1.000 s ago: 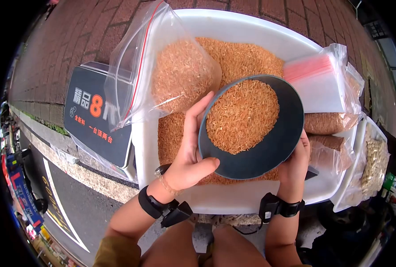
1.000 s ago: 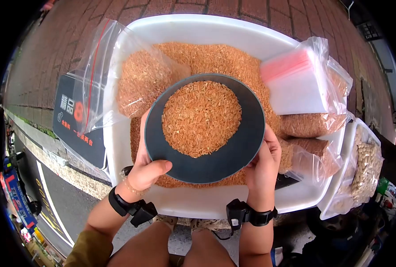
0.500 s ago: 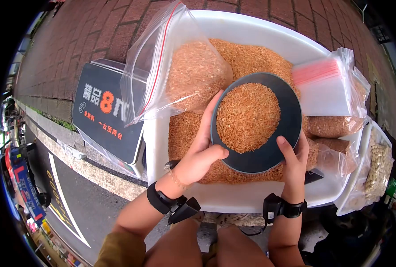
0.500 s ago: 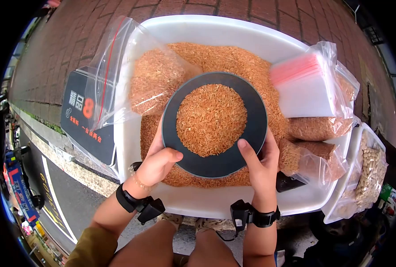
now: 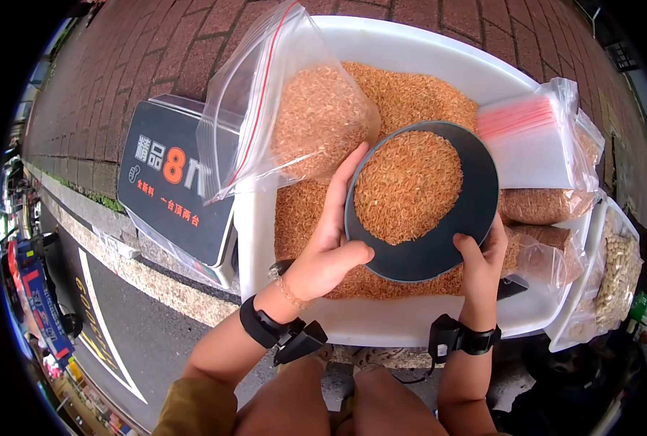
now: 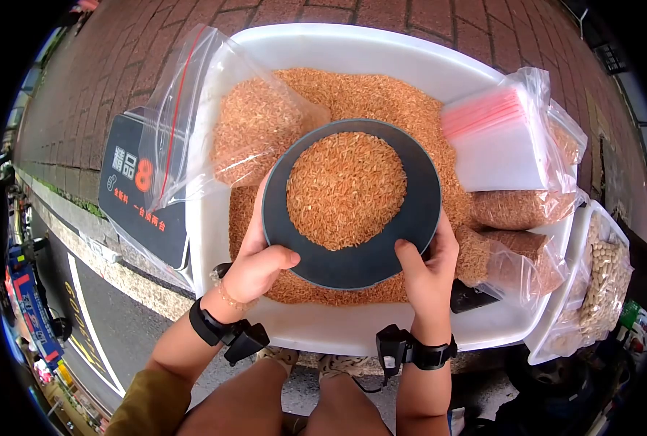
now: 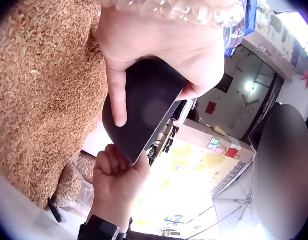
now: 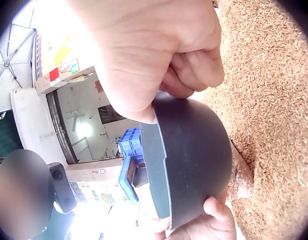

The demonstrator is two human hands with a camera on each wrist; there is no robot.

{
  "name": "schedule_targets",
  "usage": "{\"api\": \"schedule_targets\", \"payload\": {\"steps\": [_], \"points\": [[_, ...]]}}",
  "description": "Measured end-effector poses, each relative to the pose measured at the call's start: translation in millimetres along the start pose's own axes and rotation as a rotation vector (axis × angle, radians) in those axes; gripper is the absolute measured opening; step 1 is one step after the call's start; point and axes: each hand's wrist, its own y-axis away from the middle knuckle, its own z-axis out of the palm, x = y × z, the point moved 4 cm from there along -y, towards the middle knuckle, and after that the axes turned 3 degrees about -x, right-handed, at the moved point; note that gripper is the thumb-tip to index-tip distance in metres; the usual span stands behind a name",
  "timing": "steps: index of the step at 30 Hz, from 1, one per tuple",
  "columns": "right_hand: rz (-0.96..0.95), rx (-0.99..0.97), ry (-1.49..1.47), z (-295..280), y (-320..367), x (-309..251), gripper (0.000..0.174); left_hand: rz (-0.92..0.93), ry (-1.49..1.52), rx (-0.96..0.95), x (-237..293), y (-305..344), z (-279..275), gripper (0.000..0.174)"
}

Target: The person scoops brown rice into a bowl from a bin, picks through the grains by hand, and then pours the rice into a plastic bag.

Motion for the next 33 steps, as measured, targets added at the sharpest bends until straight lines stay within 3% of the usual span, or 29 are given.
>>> {"api": "schedule_targets", "payload": {"steps": [10,13,16,18,20,22,24,25,33], "points": [[0.030,0.015,-0.063,0,-2,2,0.053,-0.002,0.012,0.023,0,-1,-3,0.087],[0.047,0.034,-0.060,2,-2,4,0.050,-0.076,0.010,0.046,-4,-2,-2,0.089],[0.180,-0.043,0.022,-1,-1,10,0.048,-0.183,-0.050,0.039,-12,-1,2,0.089],[0.083,0.058,0.058,-2,7,3,0.043,-0.016,-0.283,-0.059,-8,2,7,0.089],[-0.192,0.253,0.105,9,20,-27,0.031,0.256,-0.410,-0.121,10,4,19,0.089],[-0.191,0.257,0.190,10,28,-37,0.028,-0.093,-0.240,-0.016,-5,9,11,0.088],[-0.103,0.192,0.244,7,18,-21,0.032,-0.195,-0.073,0.029,-14,5,5,0.087],[-0.089,0.192,0.186,8,16,-16,0.031,-0.127,-0.070,0.015,-8,4,7,0.087],[0.030,0.163,-0.060,2,10,-1,0.042,-0.157,-0.068,0.030,-6,1,6,0.088]]}}
